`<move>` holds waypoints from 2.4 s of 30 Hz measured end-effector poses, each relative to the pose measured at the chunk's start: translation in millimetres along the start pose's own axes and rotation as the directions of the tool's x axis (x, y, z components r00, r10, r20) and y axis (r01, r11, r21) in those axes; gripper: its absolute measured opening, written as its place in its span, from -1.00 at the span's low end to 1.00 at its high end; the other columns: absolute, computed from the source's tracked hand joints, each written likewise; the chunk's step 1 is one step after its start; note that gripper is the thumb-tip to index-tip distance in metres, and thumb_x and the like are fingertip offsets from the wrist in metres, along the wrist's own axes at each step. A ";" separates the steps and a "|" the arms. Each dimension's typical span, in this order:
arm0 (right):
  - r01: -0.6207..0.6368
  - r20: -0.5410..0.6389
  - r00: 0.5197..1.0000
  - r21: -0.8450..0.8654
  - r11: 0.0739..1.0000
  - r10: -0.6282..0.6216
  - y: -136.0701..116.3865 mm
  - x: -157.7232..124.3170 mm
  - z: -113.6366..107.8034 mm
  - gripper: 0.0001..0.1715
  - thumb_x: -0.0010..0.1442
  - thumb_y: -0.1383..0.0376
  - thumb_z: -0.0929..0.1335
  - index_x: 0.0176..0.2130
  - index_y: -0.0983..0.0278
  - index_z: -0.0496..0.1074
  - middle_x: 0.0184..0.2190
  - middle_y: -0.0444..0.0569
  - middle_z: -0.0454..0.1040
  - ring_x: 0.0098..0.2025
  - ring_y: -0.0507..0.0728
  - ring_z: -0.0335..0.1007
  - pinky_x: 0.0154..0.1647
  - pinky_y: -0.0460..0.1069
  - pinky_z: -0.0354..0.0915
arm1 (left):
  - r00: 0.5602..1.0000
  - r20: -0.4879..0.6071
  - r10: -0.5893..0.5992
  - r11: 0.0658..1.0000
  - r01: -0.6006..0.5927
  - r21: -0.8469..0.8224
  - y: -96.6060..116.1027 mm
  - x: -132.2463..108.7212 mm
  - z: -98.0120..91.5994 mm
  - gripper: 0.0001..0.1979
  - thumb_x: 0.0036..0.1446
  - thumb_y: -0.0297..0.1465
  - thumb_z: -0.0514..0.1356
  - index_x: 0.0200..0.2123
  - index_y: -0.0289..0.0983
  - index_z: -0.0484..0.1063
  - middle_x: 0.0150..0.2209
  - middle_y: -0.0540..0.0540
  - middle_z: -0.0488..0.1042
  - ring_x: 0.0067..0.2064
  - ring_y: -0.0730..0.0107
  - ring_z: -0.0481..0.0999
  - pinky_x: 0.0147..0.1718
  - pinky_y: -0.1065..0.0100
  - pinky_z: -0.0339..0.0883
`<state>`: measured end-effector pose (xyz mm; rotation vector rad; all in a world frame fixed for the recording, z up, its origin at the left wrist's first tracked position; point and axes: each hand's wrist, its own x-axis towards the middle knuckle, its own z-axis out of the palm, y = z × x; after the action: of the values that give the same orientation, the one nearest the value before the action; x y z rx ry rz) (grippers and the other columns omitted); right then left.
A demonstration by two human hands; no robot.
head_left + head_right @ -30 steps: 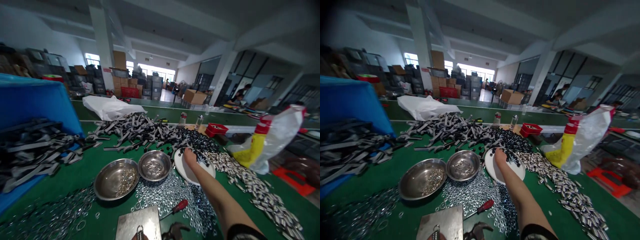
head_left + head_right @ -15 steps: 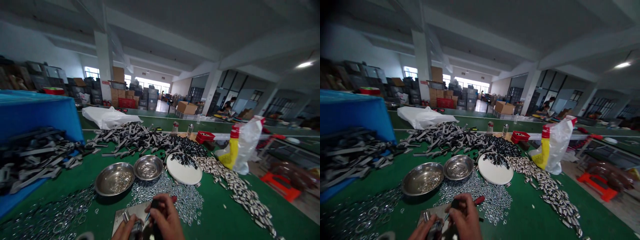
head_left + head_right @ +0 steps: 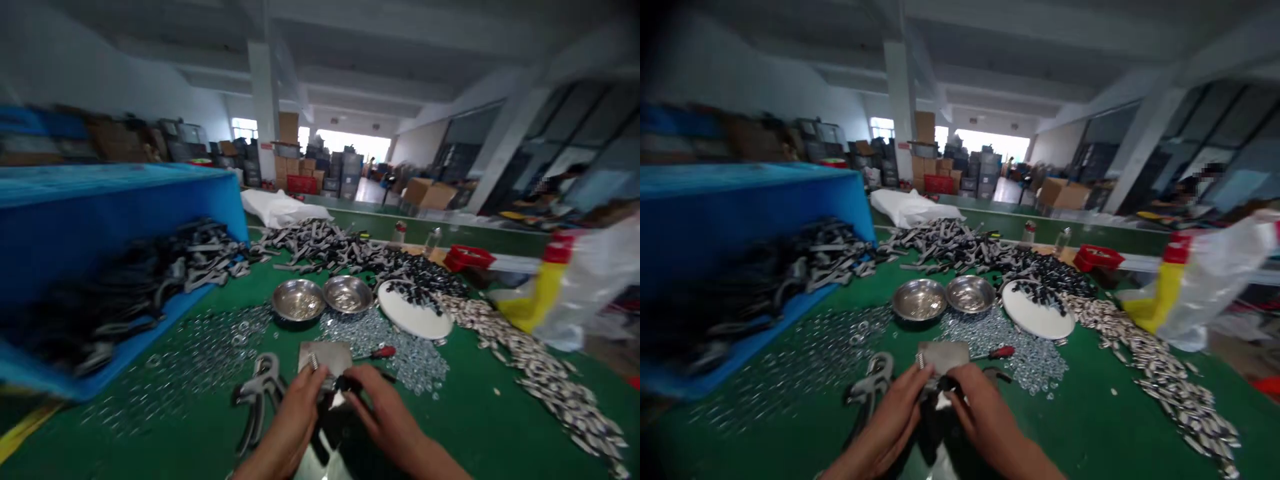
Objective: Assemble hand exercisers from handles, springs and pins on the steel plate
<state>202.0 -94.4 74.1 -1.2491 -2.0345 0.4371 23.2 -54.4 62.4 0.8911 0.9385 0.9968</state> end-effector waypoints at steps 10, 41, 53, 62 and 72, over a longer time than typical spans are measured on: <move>-0.660 0.540 0.751 0.626 0.416 0.379 -1.3 10.8 35.8 -0.49 0.37 -0.11 0.14 -0.24 0.22 0.34 -0.59 -0.22 0.27 -0.66 -0.02 0.03 -0.71 -0.12 0.09 | 0.925 0.110 0.362 0.695 -0.347 0.630 5.3 -8.7 -20.3 -0.76 0.35 -0.21 0.02 -0.22 -0.26 0.31 -0.25 -0.10 0.41 -0.19 0.27 0.37 -0.13 0.26 0.25; -0.721 0.716 0.650 0.475 0.505 0.253 -23.0 -13.1 48.5 -0.37 0.30 -0.22 0.16 -0.28 0.25 0.38 -0.61 -0.15 0.37 -0.72 -0.03 0.05 -0.73 -0.12 -0.01 | 0.824 0.319 0.469 0.564 -0.557 0.610 -5.4 -50.2 -43.5 -0.85 0.37 -0.32 0.02 -0.13 -0.26 0.31 -0.02 -0.20 0.34 0.03 0.27 0.35 0.08 0.22 0.27; -0.534 0.446 0.830 0.465 0.706 0.335 -14.9 -11.2 50.7 -0.50 0.13 -0.15 0.40 -0.32 0.22 0.44 -0.44 -0.04 0.46 -0.47 0.09 0.31 -0.47 -0.06 0.23 | 0.869 0.172 0.464 0.581 -0.445 0.681 -20.5 -42.4 -35.7 -0.85 0.37 -0.39 -0.03 -0.11 -0.26 0.28 -0.09 -0.18 0.36 -0.05 0.28 0.39 0.02 0.20 0.33; -0.682 0.602 0.731 0.622 0.384 0.323 -18.1 -32.1 48.3 -0.45 0.19 -0.21 0.32 -0.34 0.20 0.43 -0.54 -0.09 0.40 -0.60 0.03 0.20 -0.63 -0.11 0.13 | 0.779 0.399 0.483 0.439 -0.610 0.660 -30.5 -45.0 -28.9 -0.87 0.35 -0.41 -0.02 -0.18 -0.26 0.30 -0.14 -0.19 0.37 -0.11 0.29 0.41 -0.09 0.27 0.36; -0.681 0.589 0.730 0.675 0.284 0.347 7.0 -62.0 29.0 -0.37 0.14 -0.27 0.32 -0.22 0.21 0.46 -0.56 -0.11 0.42 -0.67 0.00 0.16 -0.65 -0.12 0.12 | 0.788 0.492 0.371 0.405 -0.614 0.678 -27.9 -32.8 15.4 -0.88 0.32 -0.44 -0.02 -0.20 -0.27 0.30 -0.15 -0.18 0.36 -0.13 0.28 0.42 -0.09 0.28 0.37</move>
<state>203.9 -143.2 25.7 -1.1311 -1.1287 1.8841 36.9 -96.0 49.1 2.1832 0.9007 0.8661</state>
